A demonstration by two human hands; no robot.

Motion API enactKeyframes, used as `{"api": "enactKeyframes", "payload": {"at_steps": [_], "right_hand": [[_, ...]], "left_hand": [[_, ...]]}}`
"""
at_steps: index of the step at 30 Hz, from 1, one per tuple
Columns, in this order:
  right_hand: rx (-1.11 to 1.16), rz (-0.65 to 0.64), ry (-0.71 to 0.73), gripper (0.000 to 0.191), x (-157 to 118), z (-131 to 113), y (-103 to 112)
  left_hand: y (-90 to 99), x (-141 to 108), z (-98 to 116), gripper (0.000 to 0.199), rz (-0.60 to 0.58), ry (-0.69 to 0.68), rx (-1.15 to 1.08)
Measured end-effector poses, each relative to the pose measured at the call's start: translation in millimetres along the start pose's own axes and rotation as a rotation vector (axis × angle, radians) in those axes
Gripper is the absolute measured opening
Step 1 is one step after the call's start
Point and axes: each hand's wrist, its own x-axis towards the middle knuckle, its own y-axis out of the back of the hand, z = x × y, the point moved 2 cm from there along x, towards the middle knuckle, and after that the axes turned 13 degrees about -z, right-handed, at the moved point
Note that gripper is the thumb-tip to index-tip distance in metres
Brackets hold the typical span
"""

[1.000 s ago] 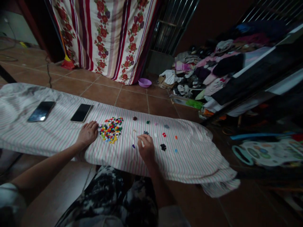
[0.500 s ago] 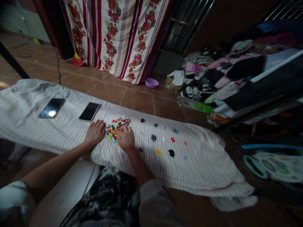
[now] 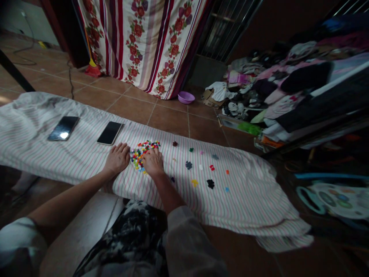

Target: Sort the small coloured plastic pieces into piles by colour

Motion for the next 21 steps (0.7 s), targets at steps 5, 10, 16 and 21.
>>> {"api": "enactKeyframes", "payload": {"at_steps": [5, 10, 16, 21], "right_hand": [[-0.060, -0.034, -0.028, 0.014, 7, -4, 3], [-0.071, -0.044, -0.036, 0.016, 8, -4, 1], [-0.041, 0.029, 0.017, 0.015, 3, 0, -3], [0.036, 0.096, 0.034, 0.015, -3, 1, -3]], "left_hand": [[0.0, 0, -1, 0.043, 0.001, 0.000, -0.022], [0.8, 0, 0, 0.042, 0.004, 0.005, -0.035], [2.4, 1, 1, 0.043, -0.014, 0.008, -0.029], [2.3, 1, 0, 0.042, -0.017, 0.006, -0.031]]}}
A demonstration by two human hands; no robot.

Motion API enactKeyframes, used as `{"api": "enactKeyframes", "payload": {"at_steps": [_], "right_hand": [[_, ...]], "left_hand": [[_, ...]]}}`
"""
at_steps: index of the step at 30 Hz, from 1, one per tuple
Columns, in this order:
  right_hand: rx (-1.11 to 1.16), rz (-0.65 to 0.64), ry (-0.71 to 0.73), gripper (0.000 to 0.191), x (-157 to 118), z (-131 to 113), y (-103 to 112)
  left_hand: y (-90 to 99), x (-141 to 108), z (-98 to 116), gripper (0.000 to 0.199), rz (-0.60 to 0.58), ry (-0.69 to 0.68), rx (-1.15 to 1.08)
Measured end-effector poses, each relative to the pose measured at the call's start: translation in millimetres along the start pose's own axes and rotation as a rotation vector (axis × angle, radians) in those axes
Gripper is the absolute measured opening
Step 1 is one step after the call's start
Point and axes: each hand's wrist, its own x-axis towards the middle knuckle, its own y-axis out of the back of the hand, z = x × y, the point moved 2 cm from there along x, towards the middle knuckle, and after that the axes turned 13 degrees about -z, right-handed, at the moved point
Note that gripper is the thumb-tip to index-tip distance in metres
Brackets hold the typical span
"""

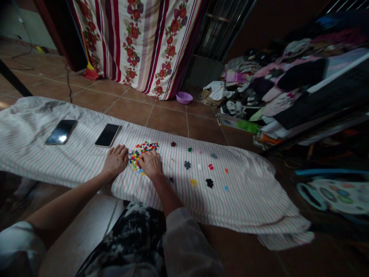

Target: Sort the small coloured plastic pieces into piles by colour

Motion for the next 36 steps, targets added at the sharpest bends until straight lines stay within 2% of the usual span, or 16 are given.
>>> {"api": "enactKeyframes", "payload": {"at_steps": [11, 22, 36], "right_hand": [[0.218, 0.101, -0.047, 0.010, -16, 6, -1], [0.220, 0.105, -0.029, 0.013, -30, 15, 2], [0.208, 0.216, -0.077, 0.022, -56, 43, 0]], "left_hand": [[2.5, -1, 1, 0.041, 0.009, -0.001, 0.056], [0.0, -1, -1, 0.041, 0.034, -0.026, 0.070], [-1.0, -1, -3, 0.042, 0.035, -0.028, 0.075]]}}
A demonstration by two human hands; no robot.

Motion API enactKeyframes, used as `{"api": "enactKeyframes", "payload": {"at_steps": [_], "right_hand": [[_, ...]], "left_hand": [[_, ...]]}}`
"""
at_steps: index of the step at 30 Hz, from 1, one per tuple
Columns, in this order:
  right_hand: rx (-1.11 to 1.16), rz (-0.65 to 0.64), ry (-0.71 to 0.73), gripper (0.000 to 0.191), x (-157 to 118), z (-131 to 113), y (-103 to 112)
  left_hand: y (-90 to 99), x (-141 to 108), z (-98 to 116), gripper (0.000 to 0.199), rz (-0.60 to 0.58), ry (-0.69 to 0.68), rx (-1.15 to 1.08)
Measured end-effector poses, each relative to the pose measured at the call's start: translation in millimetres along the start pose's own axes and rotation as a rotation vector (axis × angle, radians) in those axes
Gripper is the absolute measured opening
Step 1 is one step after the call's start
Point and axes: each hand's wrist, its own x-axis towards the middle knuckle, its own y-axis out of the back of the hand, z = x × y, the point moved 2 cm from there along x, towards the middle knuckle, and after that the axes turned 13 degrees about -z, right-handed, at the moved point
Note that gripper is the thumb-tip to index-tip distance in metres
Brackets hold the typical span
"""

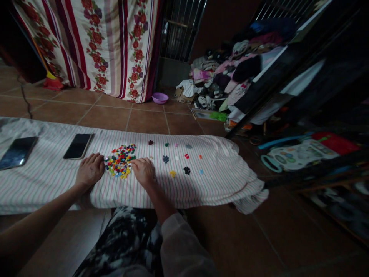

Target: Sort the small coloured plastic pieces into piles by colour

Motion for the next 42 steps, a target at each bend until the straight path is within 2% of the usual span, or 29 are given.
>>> {"api": "enactKeyframes", "payload": {"at_steps": [14, 25, 31, 38, 42], "right_hand": [[0.055, 0.199, -0.062, 0.027, -18, 45, 7], [0.017, 0.264, -0.112, 0.024, -30, 59, 15], [-0.021, 0.229, -0.151, 0.026, -40, 76, 30], [0.009, 0.331, -0.161, 0.024, -58, 93, 51], [0.005, 0.387, -0.199, 0.027, -70, 111, 62]], "left_hand": [[1.0, 0, 0, 0.042, -0.005, -0.008, 0.017], [2.6, -1, 0, 0.040, 0.010, -0.023, 0.009], [1.9, -1, -1, 0.040, 0.009, -0.020, -0.023], [3.2, -1, 0, 0.041, -0.006, -0.024, -0.026], [1.3, -1, -2, 0.040, 0.004, -0.031, -0.008]]}}
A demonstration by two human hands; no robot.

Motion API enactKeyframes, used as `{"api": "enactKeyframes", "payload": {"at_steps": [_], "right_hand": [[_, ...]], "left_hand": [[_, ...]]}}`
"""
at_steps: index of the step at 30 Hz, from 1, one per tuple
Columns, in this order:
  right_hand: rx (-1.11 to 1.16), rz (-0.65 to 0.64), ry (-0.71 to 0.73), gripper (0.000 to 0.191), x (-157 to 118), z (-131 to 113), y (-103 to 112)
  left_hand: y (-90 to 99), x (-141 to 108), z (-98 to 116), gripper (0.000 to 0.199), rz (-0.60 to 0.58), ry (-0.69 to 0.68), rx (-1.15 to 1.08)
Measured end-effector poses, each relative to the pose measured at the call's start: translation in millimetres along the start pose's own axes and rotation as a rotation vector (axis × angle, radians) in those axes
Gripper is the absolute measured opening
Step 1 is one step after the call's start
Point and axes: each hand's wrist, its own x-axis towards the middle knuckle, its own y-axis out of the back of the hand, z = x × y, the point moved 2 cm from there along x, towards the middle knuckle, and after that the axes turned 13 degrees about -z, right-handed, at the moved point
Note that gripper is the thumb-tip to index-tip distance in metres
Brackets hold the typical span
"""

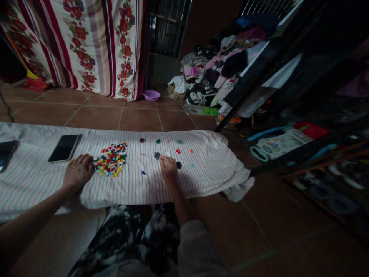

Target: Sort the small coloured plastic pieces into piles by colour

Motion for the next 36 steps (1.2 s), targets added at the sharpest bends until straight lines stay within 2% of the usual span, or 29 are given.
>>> {"api": "enactKeyframes", "payload": {"at_steps": [6, 13, 20, 29, 36], "right_hand": [[-0.002, 0.090, -0.103, 0.031, -7, 30, 29], [0.063, 0.166, -0.198, 0.035, -20, 44, 55], [0.077, 0.158, -0.239, 0.038, -22, 49, 56], [0.099, 0.194, -0.215, 0.029, 5, 51, 47], [0.114, 0.147, -0.202, 0.028, 21, 69, 51]], "left_hand": [[-3.0, 0, -2, 0.041, -0.006, 0.007, 0.023], [-1.6, 0, -1, 0.042, 0.018, -0.017, -0.010], [-1.6, -1, 0, 0.044, 0.017, -0.025, -0.004], [-4.0, 0, -1, 0.039, 0.074, -0.050, 0.027], [-7.1, 1, -3, 0.042, 0.068, -0.057, 0.057]]}}
